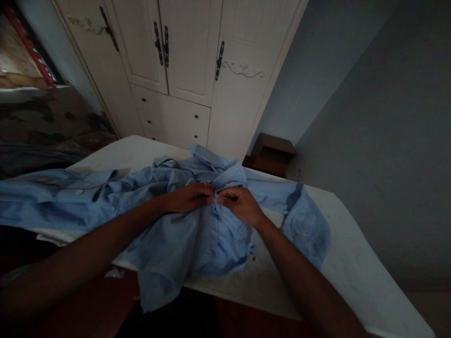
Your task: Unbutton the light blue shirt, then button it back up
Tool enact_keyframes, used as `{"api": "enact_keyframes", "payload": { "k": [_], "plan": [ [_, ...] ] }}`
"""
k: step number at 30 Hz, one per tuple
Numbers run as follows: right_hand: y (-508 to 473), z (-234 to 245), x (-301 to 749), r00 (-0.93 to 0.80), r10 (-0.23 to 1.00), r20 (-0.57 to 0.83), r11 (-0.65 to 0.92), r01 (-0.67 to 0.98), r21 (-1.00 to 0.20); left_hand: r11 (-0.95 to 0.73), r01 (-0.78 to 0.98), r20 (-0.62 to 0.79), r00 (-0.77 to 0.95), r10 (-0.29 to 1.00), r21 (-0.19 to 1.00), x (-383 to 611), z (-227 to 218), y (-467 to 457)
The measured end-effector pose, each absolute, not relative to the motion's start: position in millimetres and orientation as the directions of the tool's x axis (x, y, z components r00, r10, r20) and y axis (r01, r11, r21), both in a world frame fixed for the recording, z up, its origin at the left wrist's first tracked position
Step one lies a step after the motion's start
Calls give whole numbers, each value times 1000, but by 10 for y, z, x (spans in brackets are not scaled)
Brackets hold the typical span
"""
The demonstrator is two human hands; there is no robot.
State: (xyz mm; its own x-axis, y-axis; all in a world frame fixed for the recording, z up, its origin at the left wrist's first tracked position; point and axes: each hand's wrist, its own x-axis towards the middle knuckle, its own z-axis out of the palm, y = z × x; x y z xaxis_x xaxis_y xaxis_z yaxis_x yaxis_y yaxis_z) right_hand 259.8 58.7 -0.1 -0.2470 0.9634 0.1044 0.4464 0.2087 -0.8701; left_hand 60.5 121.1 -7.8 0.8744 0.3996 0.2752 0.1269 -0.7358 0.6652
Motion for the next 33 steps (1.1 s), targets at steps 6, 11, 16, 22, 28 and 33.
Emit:
{"api": "enact_keyframes", "payload": {
  "k": [6,11,16,22,28,33],
  "plan": [
    [601,-75,2581,-164,975,149,213,510,-833,-746,144,269,875,403,650,613,-106,1220],
    [633,-130,2593,-143,980,135,189,496,-847,-726,159,238,879,412,669,618,-106,1241],
    [642,-158,2593,-114,980,165,200,492,-847,-699,207,222,854,471,684,650,-134,1227],
    [618,-139,2580,-182,961,208,275,535,-799,-699,306,250,781,573,647,700,-157,1159],
    [608,-73,2605,-281,948,151,279,502,-818,-713,313,252,785,566,627,698,-160,1176],
    [598,-54,2624,-314,931,185,333,527,-782,-728,304,251,800,546,614,691,-153,1177]
  ]
}}
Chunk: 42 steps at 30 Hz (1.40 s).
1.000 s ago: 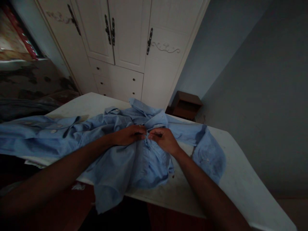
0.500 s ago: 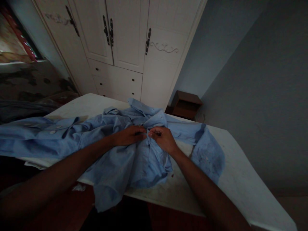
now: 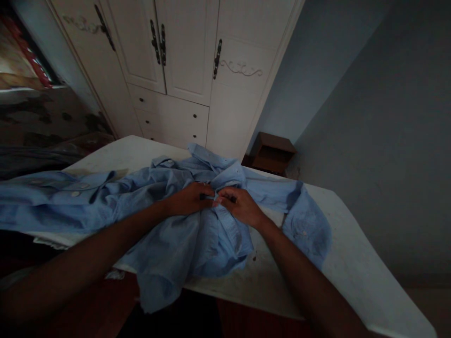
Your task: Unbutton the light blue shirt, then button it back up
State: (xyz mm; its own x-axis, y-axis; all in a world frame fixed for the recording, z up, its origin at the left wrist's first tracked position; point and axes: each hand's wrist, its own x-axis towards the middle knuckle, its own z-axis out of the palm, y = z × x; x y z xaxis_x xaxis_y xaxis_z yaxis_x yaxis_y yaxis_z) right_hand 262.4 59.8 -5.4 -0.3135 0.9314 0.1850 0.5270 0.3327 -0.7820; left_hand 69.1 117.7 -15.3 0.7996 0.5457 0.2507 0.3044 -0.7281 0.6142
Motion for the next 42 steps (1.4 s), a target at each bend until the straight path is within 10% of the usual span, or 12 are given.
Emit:
{"api": "enact_keyframes", "payload": {
  "k": [29,37,42],
  "plan": [
    [464,121,2497,-275,944,185,316,914,-256,-758,299,227,834,503,580,653,-62,1168],
    [539,39,2638,-390,912,124,368,648,-667,-724,202,216,872,440,659,629,-78,1201],
    [551,61,2703,-479,876,49,365,594,-717,-726,201,189,889,417,657,633,-80,1202]
  ]
}}
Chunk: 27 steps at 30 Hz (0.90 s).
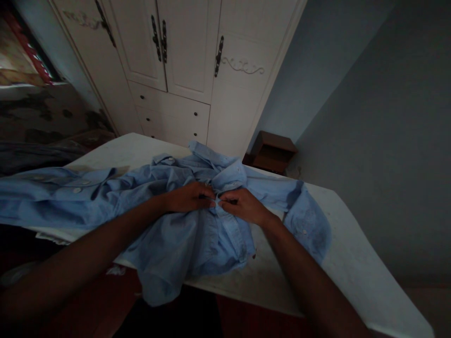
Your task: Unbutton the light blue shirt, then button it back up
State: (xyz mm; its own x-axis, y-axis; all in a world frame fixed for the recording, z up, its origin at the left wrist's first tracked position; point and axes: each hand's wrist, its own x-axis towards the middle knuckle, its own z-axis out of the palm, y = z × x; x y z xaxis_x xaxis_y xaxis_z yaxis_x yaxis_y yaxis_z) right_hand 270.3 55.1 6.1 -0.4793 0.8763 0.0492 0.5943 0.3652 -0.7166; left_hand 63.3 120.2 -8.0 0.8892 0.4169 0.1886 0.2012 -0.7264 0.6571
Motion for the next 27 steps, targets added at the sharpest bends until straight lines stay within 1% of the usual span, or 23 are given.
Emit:
{"api": "enact_keyframes", "payload": {
  "k": [3,5,8,14,17,21,24,27],
  "plan": [
    [532,70,2692,-452,888,84,389,644,-658,-727,240,167,883,440,644,635,-60,1188],
    [514,73,2669,-447,888,109,419,688,-593,-730,251,164,880,445,635,637,-47,1176],
    [483,87,2617,-448,885,124,450,762,-466,-749,258,169,881,442,611,639,-33,1159],
    [439,136,2519,-401,909,110,415,895,-162,-767,298,162,873,459,568,650,-44,1157],
    [438,143,2512,-394,913,101,402,913,-68,-770,322,152,868,472,550,659,-58,1168],
    [450,146,2526,-409,908,95,415,908,-54,-772,317,144,875,462,550,665,-57,1175],
    [467,151,2544,-423,901,91,429,901,-59,-761,296,148,878,454,577,666,-60,1181],
    [493,143,2583,-451,888,91,460,877,-138,-720,276,143,876,462,637,664,-78,1196]
  ]
}}
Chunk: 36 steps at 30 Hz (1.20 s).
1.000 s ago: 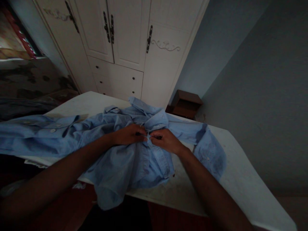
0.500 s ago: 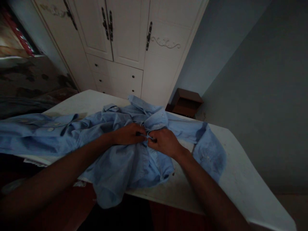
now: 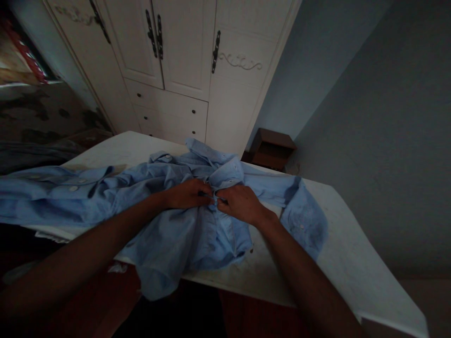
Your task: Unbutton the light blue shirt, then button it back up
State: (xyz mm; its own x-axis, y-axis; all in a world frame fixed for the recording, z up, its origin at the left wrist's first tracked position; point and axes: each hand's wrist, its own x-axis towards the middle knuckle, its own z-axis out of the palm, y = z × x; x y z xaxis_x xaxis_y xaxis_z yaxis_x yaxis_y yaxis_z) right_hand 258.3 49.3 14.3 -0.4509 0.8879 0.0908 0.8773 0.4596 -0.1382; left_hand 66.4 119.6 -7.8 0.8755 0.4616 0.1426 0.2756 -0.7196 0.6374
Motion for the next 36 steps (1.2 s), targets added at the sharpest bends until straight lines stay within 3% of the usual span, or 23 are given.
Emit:
{"api": "enact_keyframes", "payload": {
  "k": [4,8,10,19,24,36],
  "plan": [
    [529,91,2635,-460,881,110,466,803,-372,-655,242,137,871,472,716,656,-103,1230],
    [551,3,2614,-345,922,175,368,645,-670,-559,256,126,822,555,789,637,-94,1263],
    [561,-36,2582,-275,940,201,331,598,-730,-498,251,121,791,600,830,629,-82,1272],
    [562,-63,2516,-237,943,234,331,610,-720,-418,243,101,754,649,875,645,-94,1279],
    [546,-75,2480,-197,943,270,333,605,-723,-484,254,163,729,665,838,665,-81,1246],
    [549,-79,2532,-246,922,300,387,532,-753,-568,186,204,808,553,802,635,-74,1269]
  ]
}}
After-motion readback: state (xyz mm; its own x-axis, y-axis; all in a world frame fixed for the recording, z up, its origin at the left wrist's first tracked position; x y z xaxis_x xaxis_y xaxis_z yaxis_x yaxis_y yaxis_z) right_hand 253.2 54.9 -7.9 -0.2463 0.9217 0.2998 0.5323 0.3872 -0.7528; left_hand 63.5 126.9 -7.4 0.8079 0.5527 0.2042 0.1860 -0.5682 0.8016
